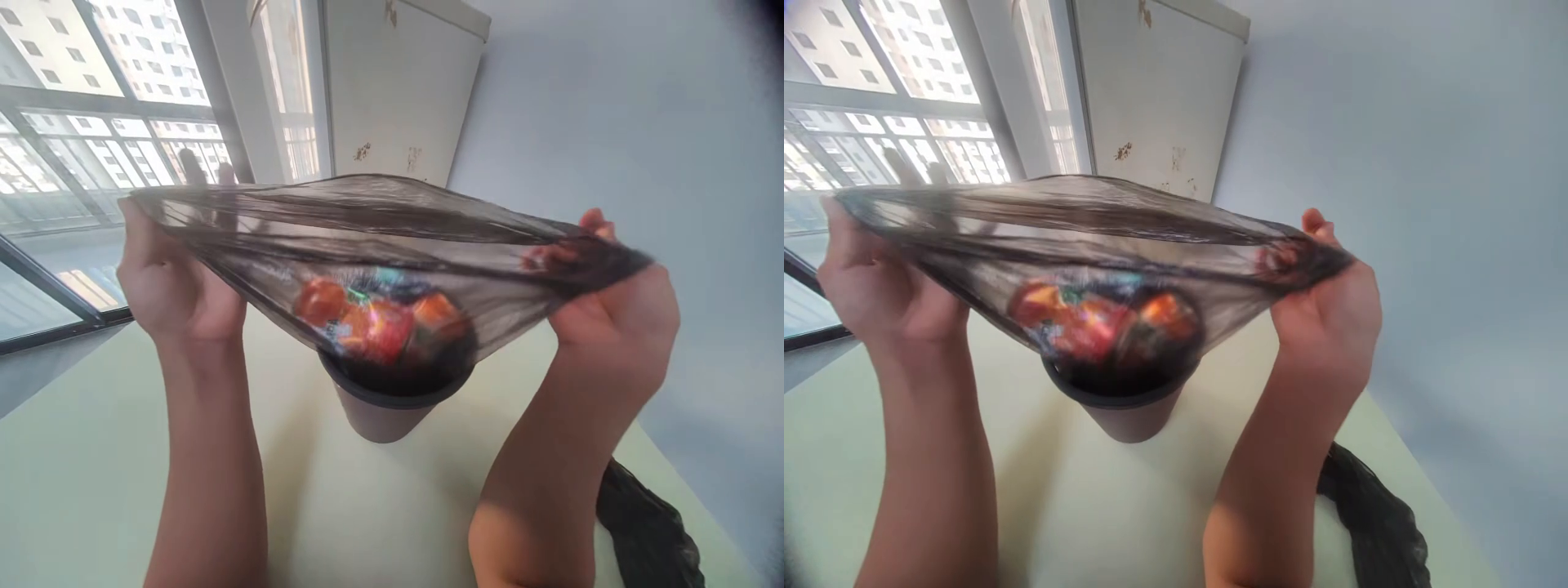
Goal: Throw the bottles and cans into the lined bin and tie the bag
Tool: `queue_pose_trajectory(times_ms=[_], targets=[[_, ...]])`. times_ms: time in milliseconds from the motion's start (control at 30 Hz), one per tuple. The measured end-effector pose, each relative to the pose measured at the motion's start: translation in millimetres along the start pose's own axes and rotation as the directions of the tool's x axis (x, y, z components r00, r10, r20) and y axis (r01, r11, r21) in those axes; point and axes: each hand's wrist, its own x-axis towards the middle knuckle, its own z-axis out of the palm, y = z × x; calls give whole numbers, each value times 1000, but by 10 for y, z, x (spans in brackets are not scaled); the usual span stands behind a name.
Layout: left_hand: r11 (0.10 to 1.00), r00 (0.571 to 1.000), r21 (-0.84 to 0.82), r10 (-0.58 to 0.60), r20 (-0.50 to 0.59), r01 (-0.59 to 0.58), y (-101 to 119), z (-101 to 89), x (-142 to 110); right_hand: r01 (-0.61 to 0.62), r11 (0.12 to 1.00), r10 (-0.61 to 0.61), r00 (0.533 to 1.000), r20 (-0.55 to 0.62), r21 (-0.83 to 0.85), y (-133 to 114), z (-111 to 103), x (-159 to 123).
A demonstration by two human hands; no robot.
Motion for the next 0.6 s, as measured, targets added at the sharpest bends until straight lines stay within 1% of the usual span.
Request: queue_pose_trajectory(times_ms=[67, 100, 133, 167, 200, 233, 267, 300, 333, 367, 400, 433, 467, 500, 533, 600], targets=[[995, 999, -93, -42, 5, 43, 15, 13, -7, 20, 996, -19, 1000, 16, -92, -23, 47, -34], [989, 997, -125, -77, 4, 76, 23, 31, -18, 54, 982, -48, 998, 37, -183, -33, 47, -43], [983, 994, -146, -111, 3, 110, 31, 53, -34, 95, 949, -78, 995, 68, -301, -37, 23, -39], [978, 990, -155, -141, 4, 140, 37, 79, -53, 147, 887, -119, 989, 89, -438, -36, -26, -23], [975, 987, -151, -163, 4, 162, 41, 107, -73, 188, 786, -156, 982, 104, -589, -30, -97, 5], [975, 986, -142, -170, 4, 168, 42, 133, -91, 200, 648, -178, 978, 110, -735, -22, -183, 40], [977, 986, -136, -164, 7, 164, 41, 155, -107, 182, 483, -164, 980, 115, -857, -17, -271, 74], [979, 987, -128, -160, 10, 160, 39, 173, -118, 144, 317, -94, 988, 120, -937, -17, -351, 101], [982, 988, -114, -152, 9, 152, 35, 185, -125, 115, 178, 37, 992, 123, -977, -27, -413, 114], [986, 990, -90, -144, 2, 144, 30, 191, -125, 114, 88, 209, 969, 130, -990, -47, -447, 107], [990, 991, -60, -130, -10, 129, 23, 192, -122, 140, 61, 387, 909, 152, -988, -79, -451, 81], [994, 994, -26, -110, -22, 110, 16, 189, -114, 178, 87, 528, 826, 197, -980, -122, -425, 36], [996, 996, 10, -83, -31, 84, 7, 185, -105, 213, 148, 611, 748, 259, -966, -172, -374, -21], [998, 998, 44, -50, -34, 52, -2, 183, -97, 240, 218, 640, 696, 324, -946, -225, -306, -84], [997, 999, 73, -17, -33, 19, -12, 183, -92, 259, 283, 640, 666, 383, -924, -276, -230, -146], [993, 999, 108, 42, -31, -39, -30, 191, -93, 290, 378, 621, 625, 473, -879, -352, -91, -243]])
